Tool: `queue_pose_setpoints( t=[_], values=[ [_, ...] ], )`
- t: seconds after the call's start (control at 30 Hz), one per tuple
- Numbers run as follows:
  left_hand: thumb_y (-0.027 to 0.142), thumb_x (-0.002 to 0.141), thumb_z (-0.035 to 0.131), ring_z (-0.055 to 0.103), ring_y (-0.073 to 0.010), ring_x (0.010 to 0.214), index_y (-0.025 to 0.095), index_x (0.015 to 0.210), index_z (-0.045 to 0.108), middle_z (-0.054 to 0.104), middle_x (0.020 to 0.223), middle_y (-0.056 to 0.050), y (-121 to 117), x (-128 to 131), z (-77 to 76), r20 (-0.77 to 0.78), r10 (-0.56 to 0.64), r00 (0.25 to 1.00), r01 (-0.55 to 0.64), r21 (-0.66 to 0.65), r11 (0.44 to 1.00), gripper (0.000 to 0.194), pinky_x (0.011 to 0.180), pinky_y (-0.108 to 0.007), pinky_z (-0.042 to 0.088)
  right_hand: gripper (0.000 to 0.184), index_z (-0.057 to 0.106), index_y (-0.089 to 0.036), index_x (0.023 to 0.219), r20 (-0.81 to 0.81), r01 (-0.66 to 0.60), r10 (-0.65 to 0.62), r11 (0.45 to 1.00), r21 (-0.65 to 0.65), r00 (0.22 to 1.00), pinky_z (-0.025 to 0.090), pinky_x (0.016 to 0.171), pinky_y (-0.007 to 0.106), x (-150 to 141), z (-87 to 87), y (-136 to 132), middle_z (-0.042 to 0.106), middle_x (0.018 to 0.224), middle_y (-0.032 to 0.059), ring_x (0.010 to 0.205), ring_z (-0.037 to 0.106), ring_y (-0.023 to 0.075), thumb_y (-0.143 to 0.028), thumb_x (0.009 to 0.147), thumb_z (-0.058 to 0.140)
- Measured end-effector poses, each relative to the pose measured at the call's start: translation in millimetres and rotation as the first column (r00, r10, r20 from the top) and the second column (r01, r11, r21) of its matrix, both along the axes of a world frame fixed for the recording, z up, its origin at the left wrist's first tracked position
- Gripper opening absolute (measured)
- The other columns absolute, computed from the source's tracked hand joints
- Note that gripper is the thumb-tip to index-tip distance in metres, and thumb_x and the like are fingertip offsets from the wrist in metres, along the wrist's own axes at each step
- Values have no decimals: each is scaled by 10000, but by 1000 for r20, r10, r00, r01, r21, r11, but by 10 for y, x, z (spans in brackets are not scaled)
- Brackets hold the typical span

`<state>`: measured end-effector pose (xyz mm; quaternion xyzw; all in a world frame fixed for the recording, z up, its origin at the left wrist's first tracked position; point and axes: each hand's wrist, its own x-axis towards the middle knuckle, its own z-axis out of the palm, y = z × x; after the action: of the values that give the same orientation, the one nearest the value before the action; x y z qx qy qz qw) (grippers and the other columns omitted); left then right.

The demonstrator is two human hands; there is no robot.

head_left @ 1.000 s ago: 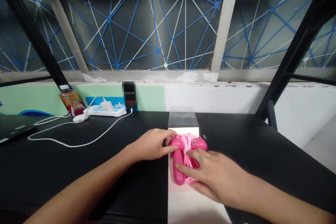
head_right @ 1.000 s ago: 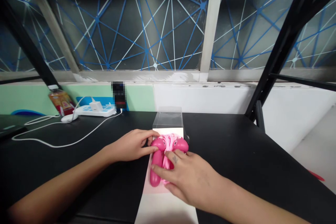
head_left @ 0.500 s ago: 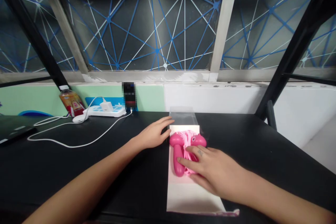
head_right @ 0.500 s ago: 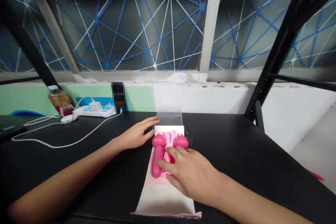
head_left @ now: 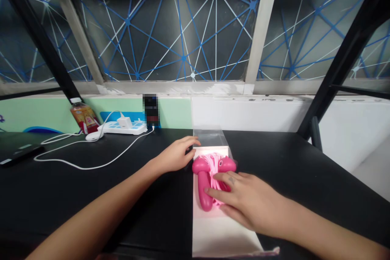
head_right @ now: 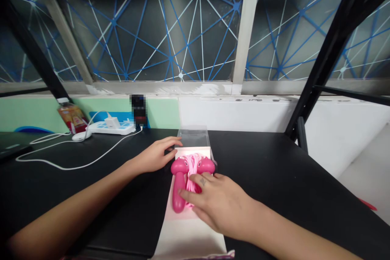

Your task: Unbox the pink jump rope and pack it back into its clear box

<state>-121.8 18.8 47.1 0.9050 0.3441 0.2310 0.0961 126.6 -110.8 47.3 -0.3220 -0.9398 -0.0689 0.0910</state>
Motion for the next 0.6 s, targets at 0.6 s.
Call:
queue_pose_setpoints(
  t=[0.6],
  values=[
    [171,937,461,558,-188,1224,273,1288,525,558,1355,-19,-295,170,2,-33,-53,998,55,60,997,371,1064,-346,454,398,585,-184,1262,-72,-190,197,977,102,978,490,880,396,-16,-131,4,673,1071,95,978,615,249,-445,981,481]
  ],
)
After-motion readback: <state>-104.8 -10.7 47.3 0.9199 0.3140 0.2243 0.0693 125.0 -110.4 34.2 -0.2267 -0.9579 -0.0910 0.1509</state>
